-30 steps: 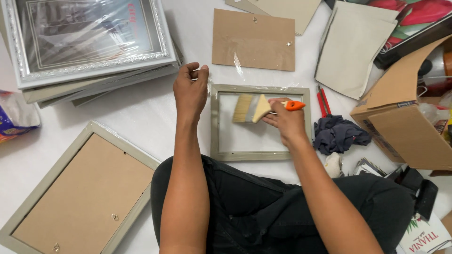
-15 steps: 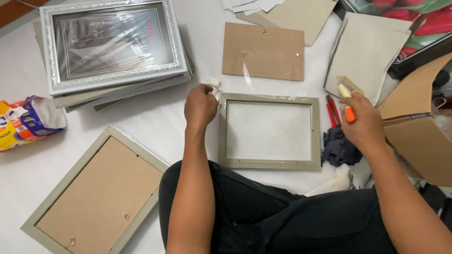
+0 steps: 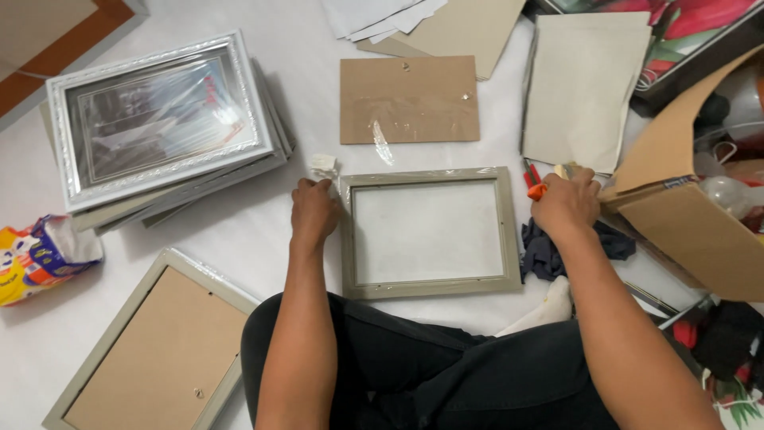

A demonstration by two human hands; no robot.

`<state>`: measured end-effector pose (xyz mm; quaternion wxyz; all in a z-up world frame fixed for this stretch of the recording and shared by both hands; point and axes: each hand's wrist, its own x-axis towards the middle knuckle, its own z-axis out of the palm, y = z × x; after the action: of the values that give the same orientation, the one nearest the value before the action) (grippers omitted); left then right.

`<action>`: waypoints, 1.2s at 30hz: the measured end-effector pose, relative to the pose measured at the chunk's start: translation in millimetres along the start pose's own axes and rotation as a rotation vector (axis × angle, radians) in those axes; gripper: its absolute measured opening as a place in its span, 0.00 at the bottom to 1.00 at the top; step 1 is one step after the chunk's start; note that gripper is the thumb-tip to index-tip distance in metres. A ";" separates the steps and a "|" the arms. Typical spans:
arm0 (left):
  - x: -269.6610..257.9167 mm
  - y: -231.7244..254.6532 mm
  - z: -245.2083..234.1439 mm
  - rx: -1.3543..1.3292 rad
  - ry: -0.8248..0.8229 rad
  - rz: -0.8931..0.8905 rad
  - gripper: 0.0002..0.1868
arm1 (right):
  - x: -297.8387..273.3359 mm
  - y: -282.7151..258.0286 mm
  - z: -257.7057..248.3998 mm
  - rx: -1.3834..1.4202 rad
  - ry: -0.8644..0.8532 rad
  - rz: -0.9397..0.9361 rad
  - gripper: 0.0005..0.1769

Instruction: Cleaning a picture frame by brushing away dust and wiping the glass with a cloth

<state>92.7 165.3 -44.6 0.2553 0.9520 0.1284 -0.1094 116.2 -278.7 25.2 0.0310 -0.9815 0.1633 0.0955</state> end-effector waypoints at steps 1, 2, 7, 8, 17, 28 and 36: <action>-2.1 1.5 -1.8 0.004 -0.004 0.016 0.24 | -3.7 -1.0 -4.0 0.005 0.004 0.016 0.21; -4.2 2.3 -4.1 -0.046 0.009 -0.019 0.23 | -7.8 -2.6 -8.1 0.106 0.073 -0.035 0.19; -23.4 26.9 -36.4 -0.204 0.090 -0.078 0.19 | -31.7 -28.4 -46.8 0.333 0.281 -0.258 0.15; -26.1 30.0 -39.6 -0.258 0.107 -0.088 0.20 | -33.4 -30.9 -49.6 0.388 0.268 -0.277 0.14; -31.8 46.9 -50.6 -0.573 0.100 -0.039 0.20 | 11.3 11.4 14.9 0.244 -0.244 -0.037 0.42; -13.6 11.2 -38.1 -0.336 0.277 -0.194 0.18 | 17.8 12.9 15.8 0.113 -0.319 0.062 0.54; -41.0 69.8 -60.7 -0.694 0.081 -0.023 0.21 | -72.8 -67.4 -84.8 0.560 -0.059 -0.426 0.26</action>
<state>83.7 130.3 50.0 0.5572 0.8105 0.1788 -0.0244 85.6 -199.9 124.6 0.3227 -0.9438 -0.0263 0.0666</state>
